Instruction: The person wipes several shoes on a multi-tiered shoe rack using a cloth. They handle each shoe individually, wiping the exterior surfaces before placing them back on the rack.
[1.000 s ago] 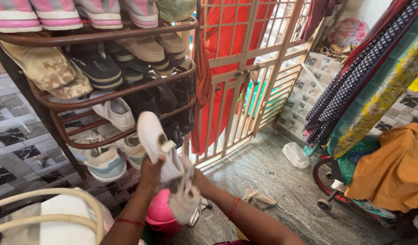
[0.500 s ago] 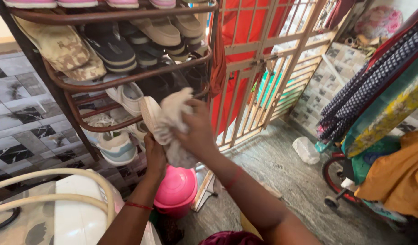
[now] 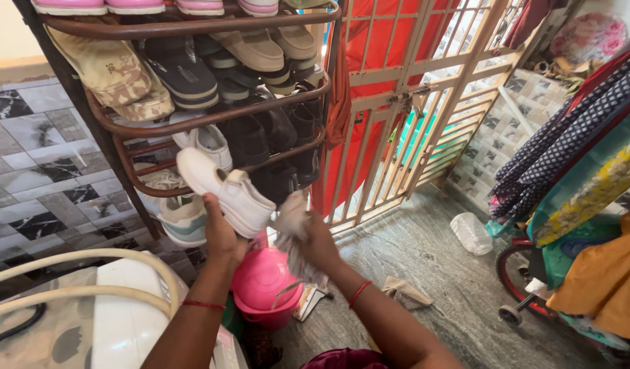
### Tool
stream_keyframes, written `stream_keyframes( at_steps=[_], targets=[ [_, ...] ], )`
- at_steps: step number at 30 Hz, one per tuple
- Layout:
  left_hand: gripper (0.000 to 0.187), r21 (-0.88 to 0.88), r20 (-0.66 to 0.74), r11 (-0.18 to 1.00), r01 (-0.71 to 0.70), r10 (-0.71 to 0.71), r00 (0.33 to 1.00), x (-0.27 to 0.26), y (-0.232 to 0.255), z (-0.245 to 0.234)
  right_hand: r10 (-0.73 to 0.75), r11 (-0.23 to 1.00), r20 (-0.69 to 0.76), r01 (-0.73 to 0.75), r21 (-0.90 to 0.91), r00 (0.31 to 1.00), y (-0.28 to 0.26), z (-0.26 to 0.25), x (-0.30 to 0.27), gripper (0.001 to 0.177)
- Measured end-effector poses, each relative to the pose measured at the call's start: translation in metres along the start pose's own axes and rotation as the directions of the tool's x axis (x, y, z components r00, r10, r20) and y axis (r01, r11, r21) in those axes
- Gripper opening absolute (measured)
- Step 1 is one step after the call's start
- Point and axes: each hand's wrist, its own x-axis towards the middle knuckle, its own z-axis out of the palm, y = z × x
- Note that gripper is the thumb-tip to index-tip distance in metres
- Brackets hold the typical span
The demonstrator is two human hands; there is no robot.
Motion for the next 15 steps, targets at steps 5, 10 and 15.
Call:
stream_keyframes(
  at_steps=[5,10,15],
  targets=[
    [0.068,-0.017,0.263,0.974,0.226,-0.214,0.941,0.002,-0.012,-0.008,0.526,0.575,-0.023,-0.336,0.746,0.85,0.015,-0.033,0.082,0.033],
    [0.058,-0.042,0.223,0.943,0.331,-0.314,0.923,0.009,-0.029,-0.019,0.287,0.553,-0.033,-0.138,0.822,0.957,-0.031,-0.031,0.132,0.044],
    [0.054,-0.071,0.176,0.953,0.295,-0.279,0.944,0.01,-0.03,-0.042,0.093,0.928,-0.264,0.013,0.373,0.96,-0.075,0.002,0.078,0.051]
  ],
)
